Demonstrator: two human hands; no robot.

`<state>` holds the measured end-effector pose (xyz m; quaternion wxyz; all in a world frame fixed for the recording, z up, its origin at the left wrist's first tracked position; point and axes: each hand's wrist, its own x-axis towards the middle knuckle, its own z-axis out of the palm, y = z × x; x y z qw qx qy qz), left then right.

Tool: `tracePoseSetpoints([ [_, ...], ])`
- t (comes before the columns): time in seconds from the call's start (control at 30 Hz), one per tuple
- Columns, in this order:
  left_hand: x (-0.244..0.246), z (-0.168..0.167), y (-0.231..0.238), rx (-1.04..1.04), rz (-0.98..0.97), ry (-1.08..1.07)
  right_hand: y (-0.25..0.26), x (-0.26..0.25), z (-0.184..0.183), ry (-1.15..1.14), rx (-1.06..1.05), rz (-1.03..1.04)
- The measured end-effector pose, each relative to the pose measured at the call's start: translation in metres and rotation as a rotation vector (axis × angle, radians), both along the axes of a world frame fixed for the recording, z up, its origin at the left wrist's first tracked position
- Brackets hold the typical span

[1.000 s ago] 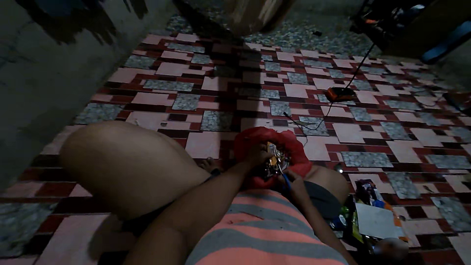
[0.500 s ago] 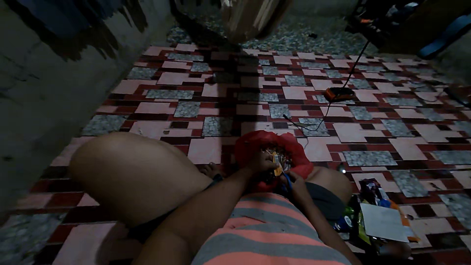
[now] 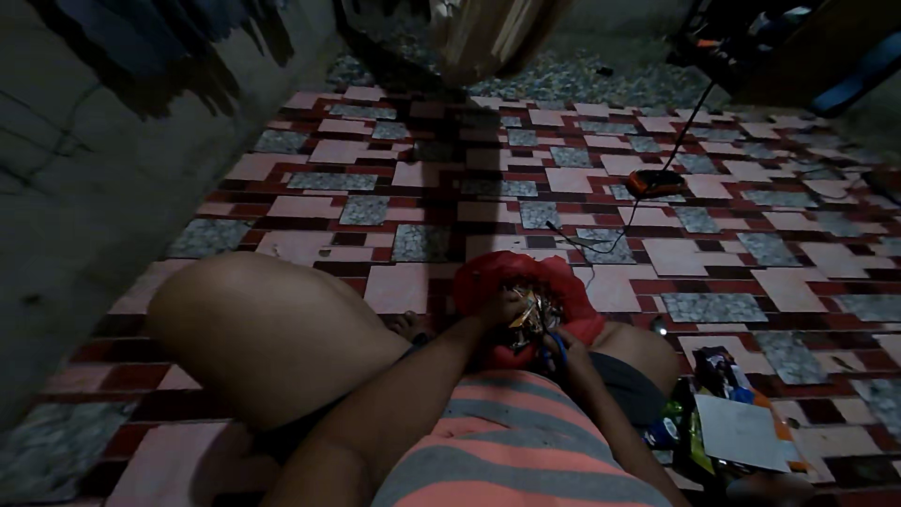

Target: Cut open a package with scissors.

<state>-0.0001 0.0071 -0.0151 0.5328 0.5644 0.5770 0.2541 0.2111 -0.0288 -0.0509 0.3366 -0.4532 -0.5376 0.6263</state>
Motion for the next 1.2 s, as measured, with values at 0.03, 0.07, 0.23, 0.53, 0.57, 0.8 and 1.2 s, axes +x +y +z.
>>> tracePoseSetpoints([
  [0.03, -0.001, -0.002, 0.000, 0.005, -0.009, 0.002, 0.000, 0.000, 0.000, -0.004, 0.004, 0.013],
  [0.07, -0.001, -0.002, 0.000, 0.003, -0.017, -0.002, -0.001, 0.000, 0.001, -0.025, 0.011, 0.020],
  [0.23, -0.001, 0.005, -0.003, -0.011, -0.062, 0.054, -0.001, 0.000, 0.003, -0.065, 0.008, 0.013],
  [0.53, -0.003, 0.008, -0.004, 0.048, -0.085, 0.077, -0.001, 0.001, 0.005, -0.078, 0.022, 0.022],
  [0.57, -0.002, 0.009, -0.004, 0.051, -0.068, 0.074, -0.002, 0.000, 0.005, -0.072, 0.016, 0.021],
  [0.8, -0.004, 0.004, -0.002, 0.083, -0.103, 0.071, -0.002, 0.000, 0.003, -0.067, 0.020, 0.014],
  [1.2, 0.000, 0.008, -0.005, -0.007, -0.027, -0.007, -0.002, 0.001, -0.001, -0.065, 0.083, -0.047],
])
